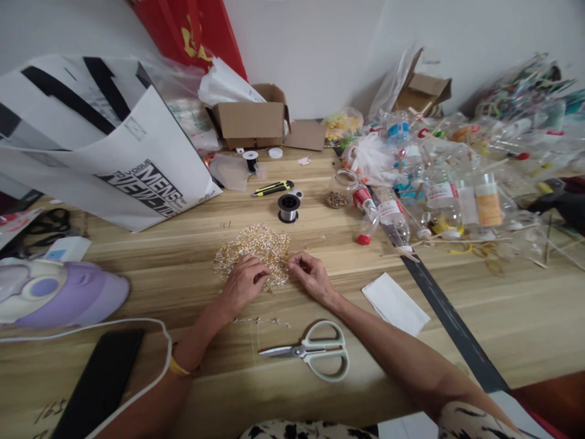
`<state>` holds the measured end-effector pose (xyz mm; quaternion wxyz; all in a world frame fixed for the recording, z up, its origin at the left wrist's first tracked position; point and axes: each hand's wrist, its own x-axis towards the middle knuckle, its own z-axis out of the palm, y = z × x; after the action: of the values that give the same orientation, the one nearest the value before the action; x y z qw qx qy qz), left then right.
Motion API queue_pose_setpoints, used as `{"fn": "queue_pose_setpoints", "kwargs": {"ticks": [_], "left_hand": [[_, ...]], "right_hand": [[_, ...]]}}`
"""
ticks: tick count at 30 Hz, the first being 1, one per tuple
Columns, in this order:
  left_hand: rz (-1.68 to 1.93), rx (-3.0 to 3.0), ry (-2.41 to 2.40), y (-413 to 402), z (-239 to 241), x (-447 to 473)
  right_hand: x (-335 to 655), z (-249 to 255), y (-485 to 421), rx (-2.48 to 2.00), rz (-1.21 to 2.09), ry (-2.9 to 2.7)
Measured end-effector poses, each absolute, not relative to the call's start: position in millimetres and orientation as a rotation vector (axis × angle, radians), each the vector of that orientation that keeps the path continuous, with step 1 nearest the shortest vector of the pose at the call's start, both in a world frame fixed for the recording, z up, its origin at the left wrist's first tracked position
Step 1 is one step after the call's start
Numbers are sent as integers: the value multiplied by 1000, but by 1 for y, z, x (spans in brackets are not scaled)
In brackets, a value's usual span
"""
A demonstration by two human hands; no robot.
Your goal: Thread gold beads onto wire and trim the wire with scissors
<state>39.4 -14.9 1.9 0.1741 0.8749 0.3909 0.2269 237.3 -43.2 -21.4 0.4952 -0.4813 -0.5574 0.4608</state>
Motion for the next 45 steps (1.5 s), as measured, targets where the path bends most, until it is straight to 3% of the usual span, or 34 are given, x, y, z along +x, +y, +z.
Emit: {"fn": "queue_pose_setpoints", "kwargs": {"ticks": [18,30,45], "left_hand": [[181,2604,809,-20,17,37],[519,2158,947,-14,16,36],[659,1498,1009,-14,12,41]], "right_hand": [[237,-19,-44,-1175,1111,-1377],[237,-19,-43,-1182,1111,-1372],[237,-18,-44,-1189,1103,-1408]]}}
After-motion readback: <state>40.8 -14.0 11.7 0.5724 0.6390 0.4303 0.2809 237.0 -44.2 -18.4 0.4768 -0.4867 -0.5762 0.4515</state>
